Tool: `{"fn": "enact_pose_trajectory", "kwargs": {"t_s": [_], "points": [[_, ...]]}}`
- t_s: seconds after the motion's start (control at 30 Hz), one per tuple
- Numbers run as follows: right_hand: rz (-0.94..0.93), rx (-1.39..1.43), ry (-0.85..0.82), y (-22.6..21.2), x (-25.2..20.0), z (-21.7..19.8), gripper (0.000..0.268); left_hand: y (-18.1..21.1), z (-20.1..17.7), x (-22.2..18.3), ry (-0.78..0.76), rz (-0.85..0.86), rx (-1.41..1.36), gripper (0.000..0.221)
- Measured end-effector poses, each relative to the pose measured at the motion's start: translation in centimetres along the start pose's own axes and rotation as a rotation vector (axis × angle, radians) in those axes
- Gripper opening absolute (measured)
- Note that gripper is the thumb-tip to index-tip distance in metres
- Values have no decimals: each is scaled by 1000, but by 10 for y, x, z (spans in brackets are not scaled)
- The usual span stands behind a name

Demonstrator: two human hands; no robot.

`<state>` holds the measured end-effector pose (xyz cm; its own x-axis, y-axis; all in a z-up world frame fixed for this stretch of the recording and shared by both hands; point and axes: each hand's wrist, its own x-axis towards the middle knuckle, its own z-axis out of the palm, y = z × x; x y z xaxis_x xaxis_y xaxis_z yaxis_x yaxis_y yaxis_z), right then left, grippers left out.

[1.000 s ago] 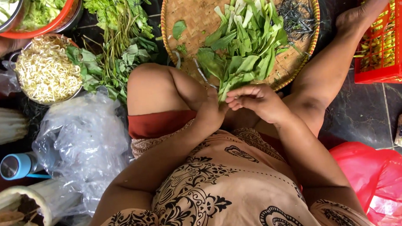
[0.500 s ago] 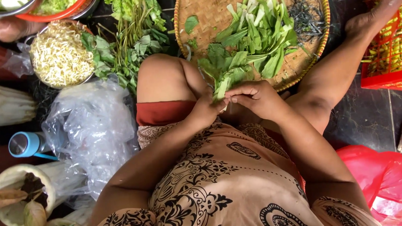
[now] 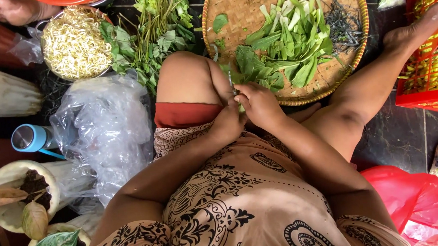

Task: A person sitting on the floor is plucking leaves from green leafy vegetables and sorting them onto a round woven tray.

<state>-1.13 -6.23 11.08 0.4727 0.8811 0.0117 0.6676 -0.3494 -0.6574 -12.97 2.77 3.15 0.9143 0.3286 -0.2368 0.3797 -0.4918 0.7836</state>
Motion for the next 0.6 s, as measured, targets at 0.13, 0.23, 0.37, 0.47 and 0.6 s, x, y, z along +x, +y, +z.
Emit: {"fn": "enact_pose_trajectory", "kwargs": {"t_s": [0.13, 0.23, 0.37, 0.47, 0.6], "points": [[89, -13, -111, -20, 8, -8, 34, 13, -5, -12, 191, 69, 265, 49], [102, -90, -165, -21, 11, -9, 23, 9, -3, -12, 247, 84, 249, 47], [215, 56, -172, -6, 9, -5, 24, 12, -7, -13, 120, -9, 162, 47], [280, 94, -215, 12, 7, 0, 28, 1, 10, -9, 188, 59, 329, 44], [357, 88, -266, 23, 4, 1, 31, -8, 24, -8, 307, 197, 480, 40]]}}
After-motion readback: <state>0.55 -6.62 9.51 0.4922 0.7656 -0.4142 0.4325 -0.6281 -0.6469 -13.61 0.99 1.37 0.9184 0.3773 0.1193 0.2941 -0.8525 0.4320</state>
